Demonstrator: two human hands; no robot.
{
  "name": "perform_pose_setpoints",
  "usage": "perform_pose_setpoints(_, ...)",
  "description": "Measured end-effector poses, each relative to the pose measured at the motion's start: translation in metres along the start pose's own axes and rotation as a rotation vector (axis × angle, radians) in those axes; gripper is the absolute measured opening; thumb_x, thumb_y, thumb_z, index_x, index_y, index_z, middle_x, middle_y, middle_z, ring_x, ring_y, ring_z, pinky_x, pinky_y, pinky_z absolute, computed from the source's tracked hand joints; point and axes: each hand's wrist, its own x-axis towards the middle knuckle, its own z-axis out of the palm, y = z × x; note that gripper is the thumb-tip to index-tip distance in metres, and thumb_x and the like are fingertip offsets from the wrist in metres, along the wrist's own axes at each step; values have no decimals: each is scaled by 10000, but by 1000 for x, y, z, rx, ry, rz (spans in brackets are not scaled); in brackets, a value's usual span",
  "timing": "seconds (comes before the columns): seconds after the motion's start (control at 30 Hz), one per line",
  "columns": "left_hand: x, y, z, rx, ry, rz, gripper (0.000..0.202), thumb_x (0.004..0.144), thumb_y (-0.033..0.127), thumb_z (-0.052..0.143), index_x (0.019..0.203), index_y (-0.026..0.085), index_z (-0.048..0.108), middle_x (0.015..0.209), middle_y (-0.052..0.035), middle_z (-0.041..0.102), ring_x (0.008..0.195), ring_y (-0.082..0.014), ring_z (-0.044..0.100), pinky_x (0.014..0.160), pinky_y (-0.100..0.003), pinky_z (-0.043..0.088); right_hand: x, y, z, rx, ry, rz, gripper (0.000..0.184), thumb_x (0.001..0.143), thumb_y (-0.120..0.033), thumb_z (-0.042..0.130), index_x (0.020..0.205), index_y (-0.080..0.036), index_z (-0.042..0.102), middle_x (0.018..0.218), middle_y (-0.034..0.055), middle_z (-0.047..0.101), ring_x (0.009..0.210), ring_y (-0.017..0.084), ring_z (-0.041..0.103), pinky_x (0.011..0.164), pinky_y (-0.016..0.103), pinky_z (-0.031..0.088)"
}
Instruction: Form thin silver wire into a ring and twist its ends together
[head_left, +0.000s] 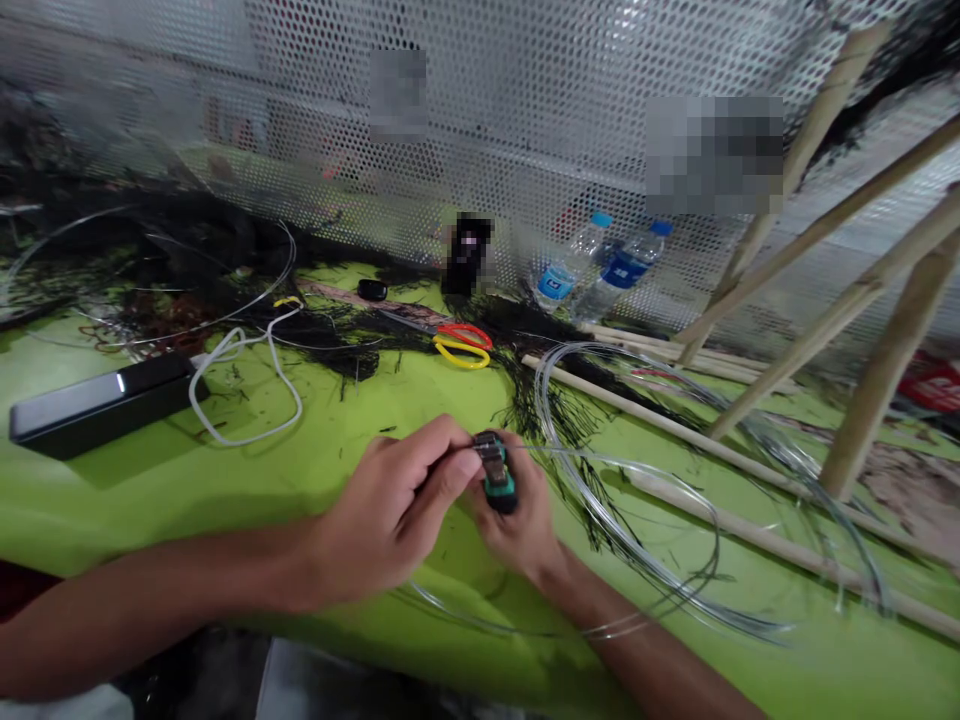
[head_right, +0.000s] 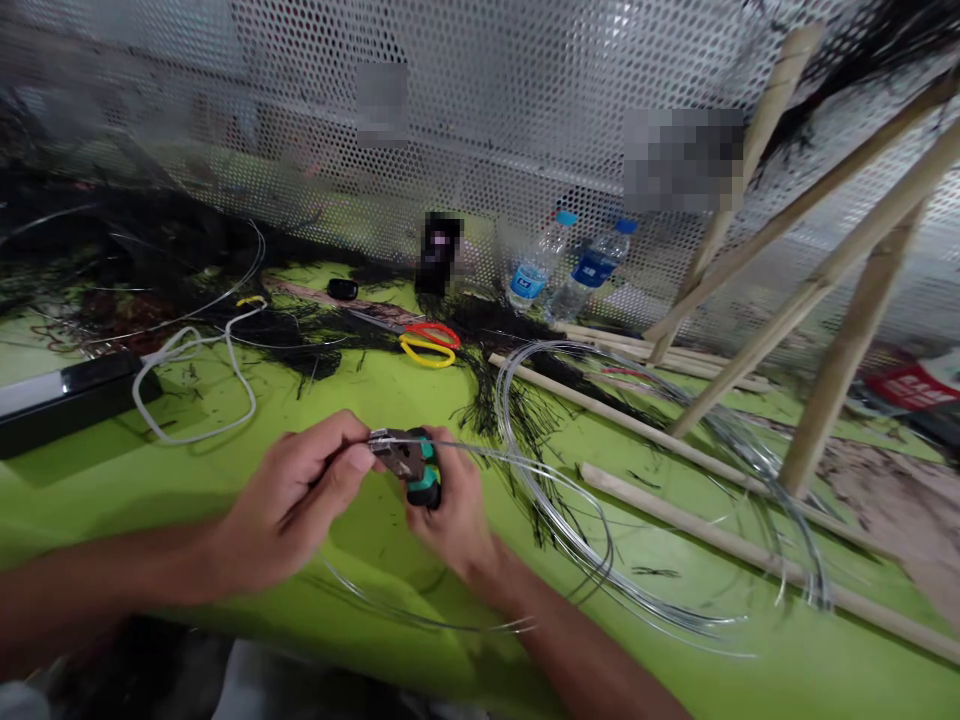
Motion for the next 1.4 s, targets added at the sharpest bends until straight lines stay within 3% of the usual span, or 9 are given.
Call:
perform_pose_setpoints(0.13,0,-3,0,-92,-10,-78,316,1095,398,436,855,198,482,643,77,390,518,-51,326,494,-211,258,2,8,4,2,36,-3,282,800,-110,585,1045,-246,553,903,12,655,716,167,618,610,279,530)
perform_pose_setpoints(0.27,-3,-4,1,-178,-38,-129,346,1091,442,445,857,196,512,639,73,358,506,-52,305,496,-233,243,7,14,-3,-47,37,-41,363,737,-131,595,1074,-263,577,862,-14,671,693,172,636,629,286,540)
perform_pose_setpoints(0.4,-6,-4,0,-248,-64,-134,322,1086,439,464,916,200,596,602,82,301,476,-59,278,483,-243,239,12,11,-11,-144,42,-75,419,712,-147,590,1114,-265,573,895,10,711,744,207,674,646,315,545)
perform_pose_setpoints(0.57,-3,-6,-2,-313,-67,-137,308,1079,429,493,928,198,629,600,79,325,483,-52,297,477,-230,235,20,6,-17,-295,77,-123,411,762,-153,610,1158,-258,578,1005,55,739,900,263,701,773,388,535)
perform_pose_setpoints(0.77,-3,-4,1,-456,-173,-175,335,1077,437,502,898,176,611,579,99,307,453,-25,243,460,-196,216,23,13,-27,-371,87,-177,398,836,-164,618,1221,-250,560,1124,88,727,1017,256,704,773,351,555)
perform_pose_setpoints(1.07,1,-6,2,-794,-366,-399,346,1040,498,552,896,184,554,527,127,258,412,-40,179,409,-201,152,29,26,-41,-508,188,-310,393,911,-113,579,1271,-268,554,1147,93,736,1102,265,702,840,360,549)
perform_pose_setpoints(1.27,8,-9,0,-809,-438,-472,389,1010,545,579,861,188,529,493,143,237,391,-37,159,406,-181,204,32,35,-50,-518,139,-355,378,891,-105,552,1240,-248,581,1131,104,732,1078,268,708,840,365,550)
perform_pose_setpoints(1.4,12,-13,-1,-848,-508,-530,414,984,575,605,857,190,525,496,147,243,376,-32,149,386,-173,202,35,39,-60,-494,50,-411,270,899,-202,582,1167,-232,591,1046,108,725,956,263,711,783,371,554)
